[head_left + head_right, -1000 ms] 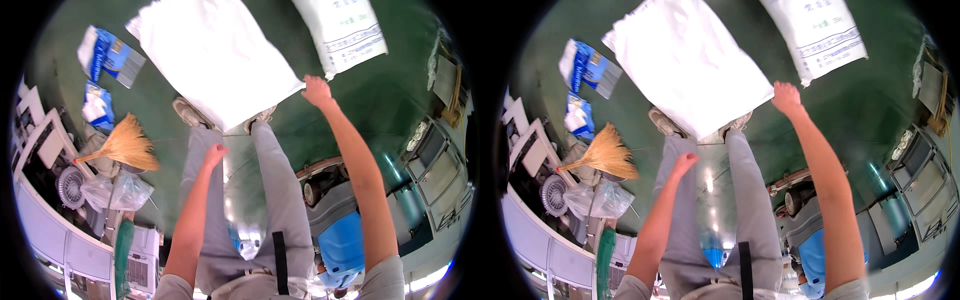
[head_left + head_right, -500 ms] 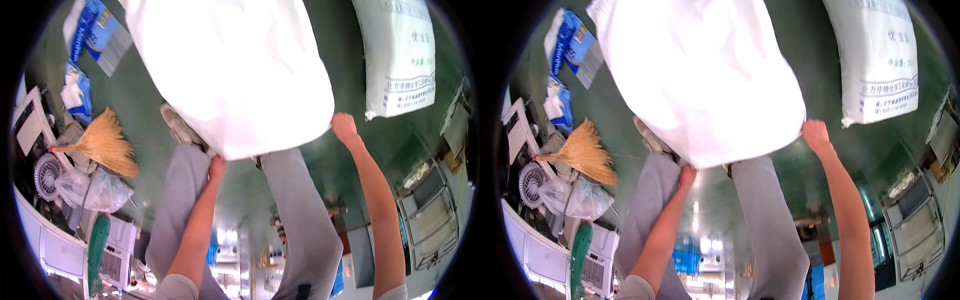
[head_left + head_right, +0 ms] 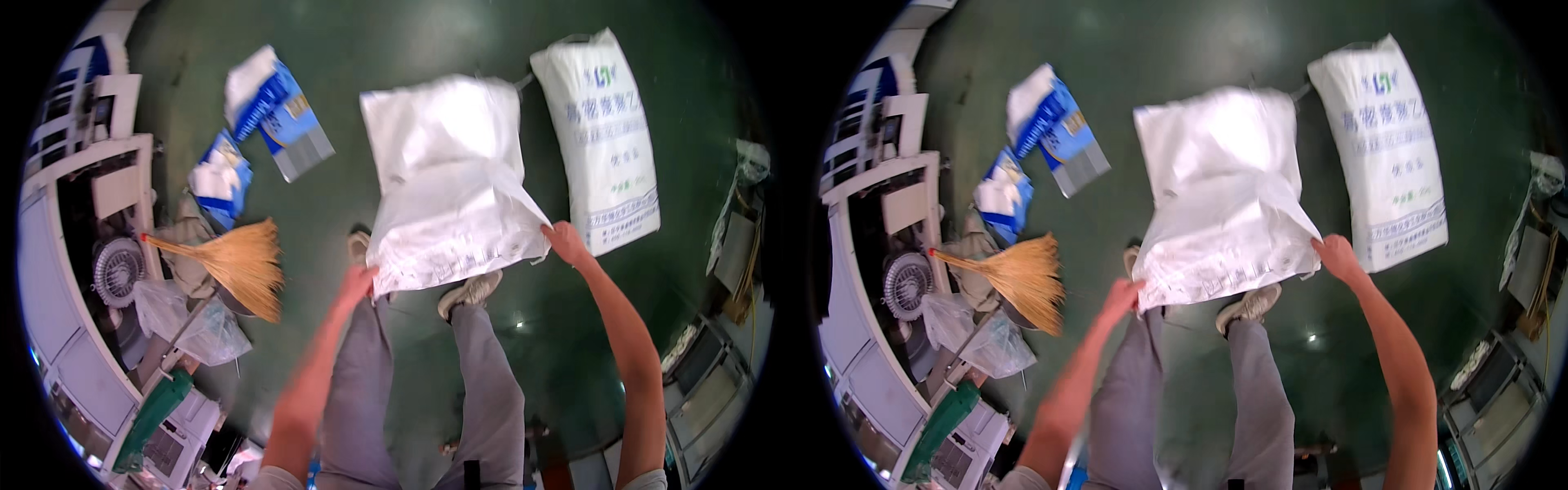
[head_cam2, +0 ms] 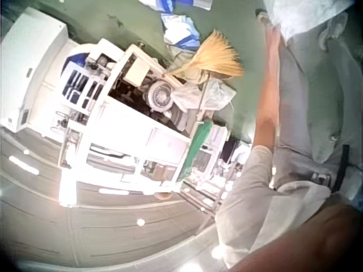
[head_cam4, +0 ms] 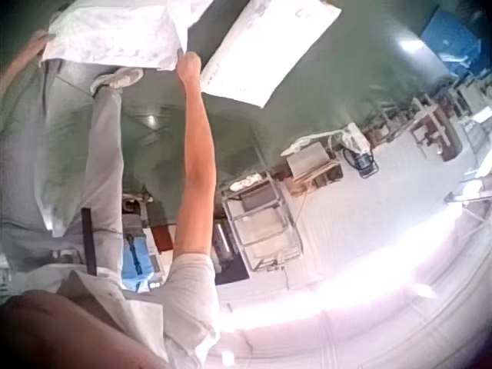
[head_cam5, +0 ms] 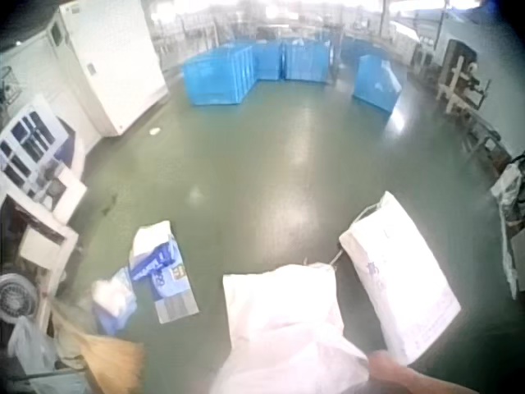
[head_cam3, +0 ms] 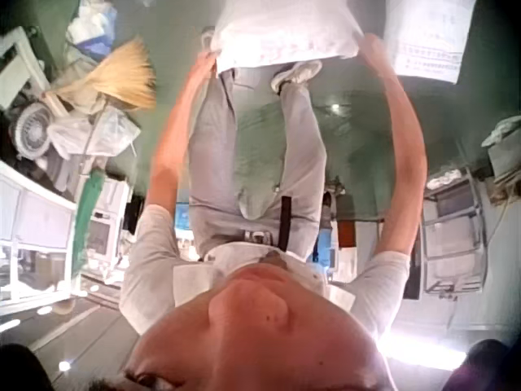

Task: The person moves bags of products on a factory floor, removes a strap from a bundle, takes out plastic bags, and hangs them onto an industrial rack.

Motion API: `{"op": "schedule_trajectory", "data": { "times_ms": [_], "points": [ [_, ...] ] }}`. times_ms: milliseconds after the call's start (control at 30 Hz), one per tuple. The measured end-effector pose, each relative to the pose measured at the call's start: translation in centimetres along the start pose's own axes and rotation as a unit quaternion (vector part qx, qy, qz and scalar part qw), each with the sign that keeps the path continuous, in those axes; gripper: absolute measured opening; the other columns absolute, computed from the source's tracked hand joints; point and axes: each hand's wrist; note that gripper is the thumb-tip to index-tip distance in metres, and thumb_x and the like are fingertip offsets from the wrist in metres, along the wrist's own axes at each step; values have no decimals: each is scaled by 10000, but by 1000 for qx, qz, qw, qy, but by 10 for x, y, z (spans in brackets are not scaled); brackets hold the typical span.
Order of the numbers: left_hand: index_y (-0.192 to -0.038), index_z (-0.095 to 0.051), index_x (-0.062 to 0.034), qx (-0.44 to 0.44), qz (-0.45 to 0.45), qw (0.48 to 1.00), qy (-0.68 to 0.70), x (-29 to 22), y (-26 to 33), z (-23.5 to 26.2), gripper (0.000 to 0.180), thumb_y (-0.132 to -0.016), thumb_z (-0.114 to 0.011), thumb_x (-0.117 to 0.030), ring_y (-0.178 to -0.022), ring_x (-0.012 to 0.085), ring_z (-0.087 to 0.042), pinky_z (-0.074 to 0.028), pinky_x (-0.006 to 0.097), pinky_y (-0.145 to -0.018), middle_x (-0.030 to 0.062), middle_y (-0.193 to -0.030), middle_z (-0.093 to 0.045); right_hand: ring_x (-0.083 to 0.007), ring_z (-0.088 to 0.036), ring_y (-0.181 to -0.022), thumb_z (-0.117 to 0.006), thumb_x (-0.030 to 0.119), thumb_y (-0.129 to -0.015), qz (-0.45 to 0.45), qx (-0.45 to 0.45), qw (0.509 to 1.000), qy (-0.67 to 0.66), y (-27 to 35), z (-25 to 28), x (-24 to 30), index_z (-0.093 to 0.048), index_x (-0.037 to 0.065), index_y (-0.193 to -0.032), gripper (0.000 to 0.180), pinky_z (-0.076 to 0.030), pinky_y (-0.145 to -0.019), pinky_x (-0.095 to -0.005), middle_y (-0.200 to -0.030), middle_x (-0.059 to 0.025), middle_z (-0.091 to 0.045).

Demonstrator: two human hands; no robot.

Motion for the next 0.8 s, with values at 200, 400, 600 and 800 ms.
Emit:
{"op": "schedule_trajectory", "data": {
  "times_ms": [200, 400, 600, 800],
  "points": [
    [-609, -591, 30, 50, -186, 963, -188, -160, -45, 150, 340, -800, -558, -250, -486, 132, -521, -401, 308, -473, 68, -521, -541, -440, -571, -715, -479, 335, -851, 128, -37, 990, 49, -20, 74, 94, -572, -80, -671, 462, -426, -646, -493, -710, -294, -553],
    [-658, -618, -18, -10, -189, 982, 26, -228, -12, 201, 299, -841, -572, -249, -541, 80, -492, -386, 261, -494, 13, -584, -559, -291, -533, -558, -493, 318, -864, 88, -152, 979, -104, 18, 124, 147, -607, -35, -727, 396, -409, -583, -406, -612, -133, -548],
    [-605, -509, -53, 21, -293, 915, 277, -358, 66, 313, 318, -846, -579, -248, -510, 57, -382, -286, 249, -478, -41, -558, -443, -87, -457, -497, -557, 325, -881, -12, -28, 938, -345, 54, 303, 350, -628, 27, -801, 317, -352, -456, -261, -567, 13, -490],
    [-711, -613, -21, -67, -255, 950, 166, -330, 106, 348, 299, -870, -573, -271, -535, 78, -469, -367, 261, -470, -11, -603, -525, -60, -352, -487, -590, 299, -854, 15, -180, 918, -352, 53, 304, 330, -605, 75, -678, 286, -245, -427, -249, -561, 38, -416]
  ]
}}
Point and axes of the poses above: each hand's wrist, its own y-axis away from the middle knuckle, its own z-axis out of the back of the hand, x = y × z
